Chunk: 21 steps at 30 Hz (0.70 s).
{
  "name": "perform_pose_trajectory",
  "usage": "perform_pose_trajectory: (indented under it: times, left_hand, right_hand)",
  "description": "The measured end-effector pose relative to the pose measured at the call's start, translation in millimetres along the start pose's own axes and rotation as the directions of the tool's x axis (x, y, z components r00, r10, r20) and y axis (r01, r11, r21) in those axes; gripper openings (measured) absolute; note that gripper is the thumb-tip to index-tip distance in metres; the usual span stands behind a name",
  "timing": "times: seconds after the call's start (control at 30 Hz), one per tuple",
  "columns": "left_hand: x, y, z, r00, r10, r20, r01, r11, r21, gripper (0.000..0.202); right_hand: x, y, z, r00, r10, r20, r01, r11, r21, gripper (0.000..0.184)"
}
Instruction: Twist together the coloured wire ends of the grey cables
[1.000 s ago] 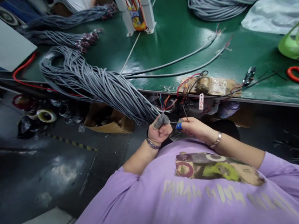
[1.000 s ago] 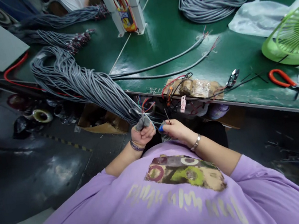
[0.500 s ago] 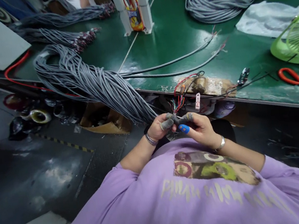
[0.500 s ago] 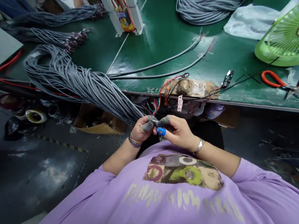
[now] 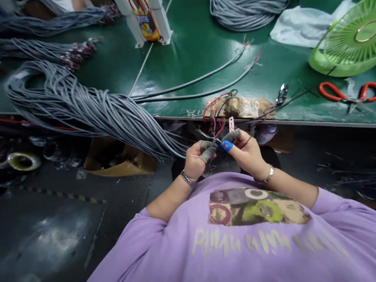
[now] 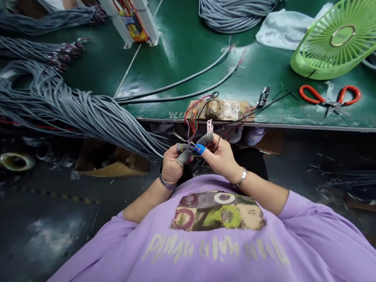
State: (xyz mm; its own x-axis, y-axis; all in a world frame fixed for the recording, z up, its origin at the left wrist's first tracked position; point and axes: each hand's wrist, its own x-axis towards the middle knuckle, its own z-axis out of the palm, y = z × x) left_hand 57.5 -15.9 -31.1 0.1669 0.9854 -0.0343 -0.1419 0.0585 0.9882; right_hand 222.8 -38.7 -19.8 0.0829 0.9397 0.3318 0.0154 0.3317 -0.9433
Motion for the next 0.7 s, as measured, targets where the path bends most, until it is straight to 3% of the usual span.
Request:
perform_pose_trajectory:
  times: [0.07,0.1,0.13,0.2,0.23,0.3,0.37,0.43,0.53,0.7]
  left_hand:
    - [4.7,2.5,-3.0,0.995,-0.051,-0.089,0.041,0.994,-0.105,0.041]
    - [7.6,4.5,-4.7,0.989,-0.074,-0.130,0.053,0.986,-0.156,0.043]
    - [10.3,6.8,-6.5,0.982,-0.089,-0.165,0.056,0.979,-0.195,0.044]
    - [13.9,10.8,-9.6,0.975,-0.087,-0.206,0.041,0.975,-0.220,0.046]
    - [14.4,11.9,-10.8,0.973,-0.073,-0.217,0.027,0.978,-0.207,0.045]
    - [12.7,11.3,-12.2,0.975,-0.034,-0.221,-0.001,0.988,-0.156,0.045]
    - [8.5,7.0,-12.5,0.978,0.009,-0.207,-0.029,0.995,-0.096,0.045]
    - [3.8,1.0,-12.3,0.984,0.044,-0.173,-0.052,0.998,-0.044,0.043]
    - [-2.2,-5.9,-11.9,0.992,0.083,-0.090,-0.080,0.996,0.034,0.039]
    - [-8.1,-7.3,-10.9,0.992,0.127,-0.014,-0.124,0.983,0.135,0.038]
  right_hand:
    - [-1.1,-0.3,0.2,0.973,-0.183,0.140,0.196,0.977,-0.087,0.016]
    - [-1.9,-1.2,0.1,0.919,-0.277,0.279,0.322,0.938,-0.127,0.014]
    - [-2.6,-2.2,0.0,0.834,-0.346,0.429,0.441,0.886,-0.143,0.012]
    - [-4.1,-4.7,-0.5,0.679,-0.397,0.618,0.583,0.803,-0.125,0.012]
    - [-4.6,-6.2,-1.1,0.662,-0.397,0.636,0.599,0.790,-0.129,0.012]
    - [-4.6,-10.0,-3.1,0.737,-0.387,0.554,0.562,0.806,-0.185,0.013]
    - [-3.0,-14.8,-5.6,0.855,-0.360,0.374,0.475,0.833,-0.285,0.018]
    - [0.4,-19.1,-7.1,0.930,-0.310,0.199,0.367,0.835,-0.411,0.030]
    - [7.6,-20.1,-5.8,0.966,-0.226,0.129,0.258,0.783,-0.566,0.046]
    - [14.5,-13.0,-0.6,0.950,-0.088,0.301,0.274,0.699,-0.660,0.027]
